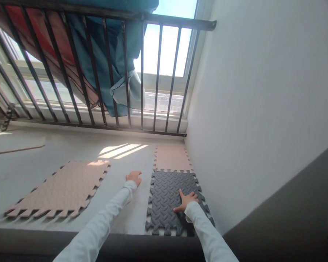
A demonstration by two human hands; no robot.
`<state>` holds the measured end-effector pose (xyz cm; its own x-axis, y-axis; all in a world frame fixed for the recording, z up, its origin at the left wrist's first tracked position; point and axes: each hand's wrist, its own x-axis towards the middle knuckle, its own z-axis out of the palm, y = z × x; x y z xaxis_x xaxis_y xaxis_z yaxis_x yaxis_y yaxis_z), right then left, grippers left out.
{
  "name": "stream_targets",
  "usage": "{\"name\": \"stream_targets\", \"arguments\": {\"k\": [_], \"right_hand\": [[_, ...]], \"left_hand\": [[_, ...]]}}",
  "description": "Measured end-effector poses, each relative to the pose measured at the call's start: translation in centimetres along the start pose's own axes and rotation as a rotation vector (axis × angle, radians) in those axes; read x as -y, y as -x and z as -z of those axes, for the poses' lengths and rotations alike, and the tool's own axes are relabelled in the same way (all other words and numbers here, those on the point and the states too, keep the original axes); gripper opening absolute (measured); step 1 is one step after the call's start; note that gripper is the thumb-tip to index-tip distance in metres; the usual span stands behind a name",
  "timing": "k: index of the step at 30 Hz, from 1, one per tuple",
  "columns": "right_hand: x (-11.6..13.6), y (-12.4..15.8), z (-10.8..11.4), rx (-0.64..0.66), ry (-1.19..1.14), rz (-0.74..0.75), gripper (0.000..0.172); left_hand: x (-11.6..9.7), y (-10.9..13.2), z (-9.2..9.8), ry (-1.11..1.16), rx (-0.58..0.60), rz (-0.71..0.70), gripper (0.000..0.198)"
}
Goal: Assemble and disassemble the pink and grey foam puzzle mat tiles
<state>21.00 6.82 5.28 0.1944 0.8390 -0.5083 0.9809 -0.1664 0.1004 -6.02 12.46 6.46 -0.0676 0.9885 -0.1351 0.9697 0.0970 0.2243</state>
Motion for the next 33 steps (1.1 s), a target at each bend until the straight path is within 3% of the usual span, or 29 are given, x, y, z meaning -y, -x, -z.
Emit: {"name": "stream_targets", "arguments": {"k": [4, 8, 20, 26, 33], "right_hand": [[0.4, -0.2, 0.0, 0.017, 0.009, 0.004, 0.124], [0.7, -0.5, 0.1, 0.043, 0.034, -0.003, 0.128], [1.0, -0.9, -0.2, 0.06, 0.025, -0.011, 0.133], [1.1, -0.7, 0.0, 0.065, 0.026, -0.01, 0.131], [1.3, -0.6, 0.5, 0.102, 0.033, -0.024, 0.134]], "left_hand": [[-4.5, -3.5, -1.9, -0.01, 0.028, -0.054, 0.037], [-6.9, -6.1, -3.3, -0.042, 0.046, -0.098, 0.033], [-8.6, -8.4, -3.7, -0.176, 0.071, -0.141, 0.036], [-8.7, -9.8, -2.1, -0.187, 0.073, -0.196, 0.032], [-9.3, -10.7, 2.8, -0.184, -0.021, -0.346, 0.02]]}}
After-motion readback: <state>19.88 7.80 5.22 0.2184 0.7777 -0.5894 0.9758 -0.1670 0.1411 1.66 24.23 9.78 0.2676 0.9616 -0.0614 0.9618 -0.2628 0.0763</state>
